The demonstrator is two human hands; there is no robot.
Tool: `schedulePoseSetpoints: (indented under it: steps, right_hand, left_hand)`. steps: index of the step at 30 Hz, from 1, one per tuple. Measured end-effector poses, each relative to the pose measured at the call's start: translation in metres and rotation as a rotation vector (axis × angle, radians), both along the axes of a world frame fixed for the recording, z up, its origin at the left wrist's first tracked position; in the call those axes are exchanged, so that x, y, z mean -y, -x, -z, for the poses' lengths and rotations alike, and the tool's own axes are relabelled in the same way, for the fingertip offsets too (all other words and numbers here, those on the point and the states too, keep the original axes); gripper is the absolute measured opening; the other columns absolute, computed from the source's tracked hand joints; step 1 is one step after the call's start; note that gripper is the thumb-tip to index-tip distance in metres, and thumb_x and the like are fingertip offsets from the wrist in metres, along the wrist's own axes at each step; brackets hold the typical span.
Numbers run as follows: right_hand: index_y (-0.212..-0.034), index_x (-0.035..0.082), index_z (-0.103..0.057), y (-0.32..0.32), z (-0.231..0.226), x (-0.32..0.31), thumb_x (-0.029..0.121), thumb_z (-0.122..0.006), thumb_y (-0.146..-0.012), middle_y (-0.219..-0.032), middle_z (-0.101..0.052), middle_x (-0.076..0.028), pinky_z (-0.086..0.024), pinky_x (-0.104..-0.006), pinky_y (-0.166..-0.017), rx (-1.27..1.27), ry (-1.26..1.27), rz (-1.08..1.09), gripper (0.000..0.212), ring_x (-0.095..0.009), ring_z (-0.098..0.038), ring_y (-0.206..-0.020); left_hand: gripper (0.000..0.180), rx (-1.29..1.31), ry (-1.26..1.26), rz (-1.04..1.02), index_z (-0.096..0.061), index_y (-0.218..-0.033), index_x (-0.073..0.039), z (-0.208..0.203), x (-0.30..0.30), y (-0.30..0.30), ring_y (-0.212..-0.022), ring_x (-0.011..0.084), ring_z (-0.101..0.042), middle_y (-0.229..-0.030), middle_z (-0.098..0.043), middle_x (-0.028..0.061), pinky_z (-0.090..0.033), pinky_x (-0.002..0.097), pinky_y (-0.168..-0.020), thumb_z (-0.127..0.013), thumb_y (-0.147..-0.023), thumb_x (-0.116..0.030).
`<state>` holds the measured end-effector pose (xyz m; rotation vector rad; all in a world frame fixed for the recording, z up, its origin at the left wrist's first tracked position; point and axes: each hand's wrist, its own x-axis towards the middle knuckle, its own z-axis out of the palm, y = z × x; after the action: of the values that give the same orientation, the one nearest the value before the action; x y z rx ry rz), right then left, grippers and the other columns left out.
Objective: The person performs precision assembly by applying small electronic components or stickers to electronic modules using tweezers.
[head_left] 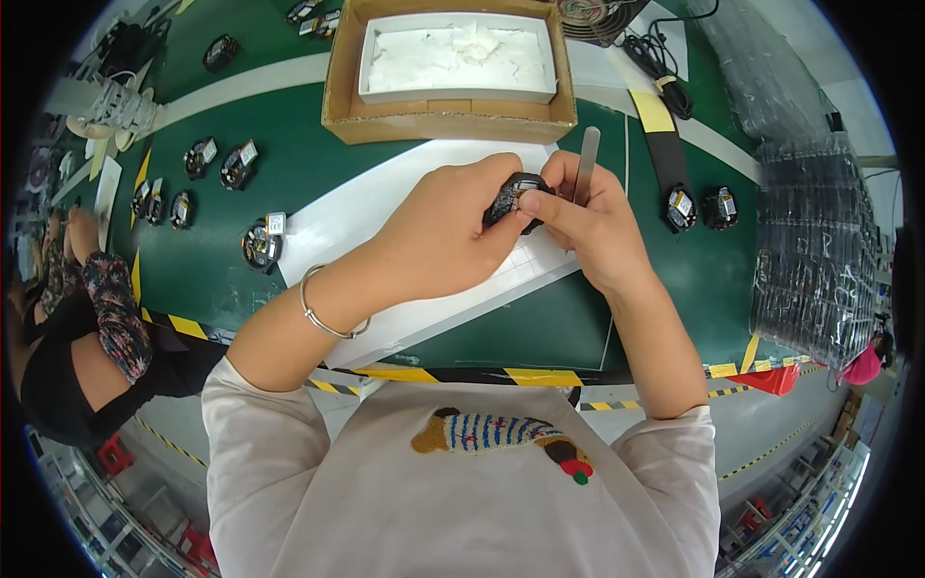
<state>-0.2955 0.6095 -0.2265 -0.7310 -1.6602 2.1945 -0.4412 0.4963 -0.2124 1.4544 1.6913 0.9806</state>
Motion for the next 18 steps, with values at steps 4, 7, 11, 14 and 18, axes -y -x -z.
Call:
schedulePoseSetpoints:
  steps: [4,7,11,14,18]
  right_hand:
    - [-0.079,0.003,-0.058,-0.003,0.0,0.0,0.01,-0.071,-0.082,-0.067,-0.054,0.003,-0.035,-0.0199,-0.057,0.018,-0.219,0.038,0.015,-0.005,-0.046,-0.063]
    - [-0.081,0.0,-0.063,-0.009,0.008,-0.001,0.014,-0.071,-0.082,-0.07,-0.059,-0.001,-0.04,-0.0216,-0.058,0.039,-0.144,-0.031,0.016,-0.006,-0.053,-0.067]
    - [-0.074,0.002,-0.057,0.0,0.004,0.001,0.016,-0.074,-0.08,-0.068,-0.055,0.0,-0.038,-0.0236,-0.056,-0.046,-0.422,0.079,0.023,-0.007,-0.048,-0.064]
    - [-0.064,0.006,-0.047,-0.016,-0.03,-0.017,0.018,-0.077,-0.076,-0.065,-0.048,0.004,-0.034,-0.0226,-0.053,0.016,-0.57,0.048,0.035,-0.005,-0.041,-0.062]
    - [-0.065,0.005,-0.054,-0.089,-0.049,-0.079,0.023,-0.082,-0.068,-0.062,-0.05,0.003,-0.033,-0.0236,-0.051,0.299,-0.872,0.223,0.033,-0.005,-0.043,-0.058]
  left_hand:
    - [0.014,0.17,0.002,0.089,-0.053,-0.095,0.0,0.004,0.0,0.007,-0.066,0.0086,-0.049,-0.08,-0.058,0.0054,-0.039,0.0244,-0.053,-0.061,-0.088,-0.008]
    - [0.015,0.14,-0.039,0.058,-0.053,-0.095,0.0,0.005,-0.001,-0.001,-0.062,0.0121,-0.048,-0.076,-0.055,0.007,-0.041,0.0254,-0.054,-0.062,-0.086,-0.007]
    - [0.016,0.102,-0.25,-0.069,-0.053,-0.094,-0.001,0.009,-0.002,-0.005,-0.055,0.0117,-0.047,-0.066,-0.054,0.0079,-0.04,0.0249,-0.051,-0.064,-0.084,-0.007]
    - [0.029,-0.041,-0.157,-0.062,-0.054,-0.11,-0.003,-0.005,0.001,-0.006,-0.056,0.0091,-0.047,-0.066,-0.053,0.0048,-0.04,0.0232,-0.053,-0.067,-0.084,-0.01]
    - [0.042,-0.153,-0.176,-0.031,-0.054,-0.125,-0.007,-0.037,0.011,0.006,-0.061,0.0106,-0.05,-0.068,-0.053,0.0021,-0.043,0.0227,-0.058,-0.064,-0.084,-0.008]
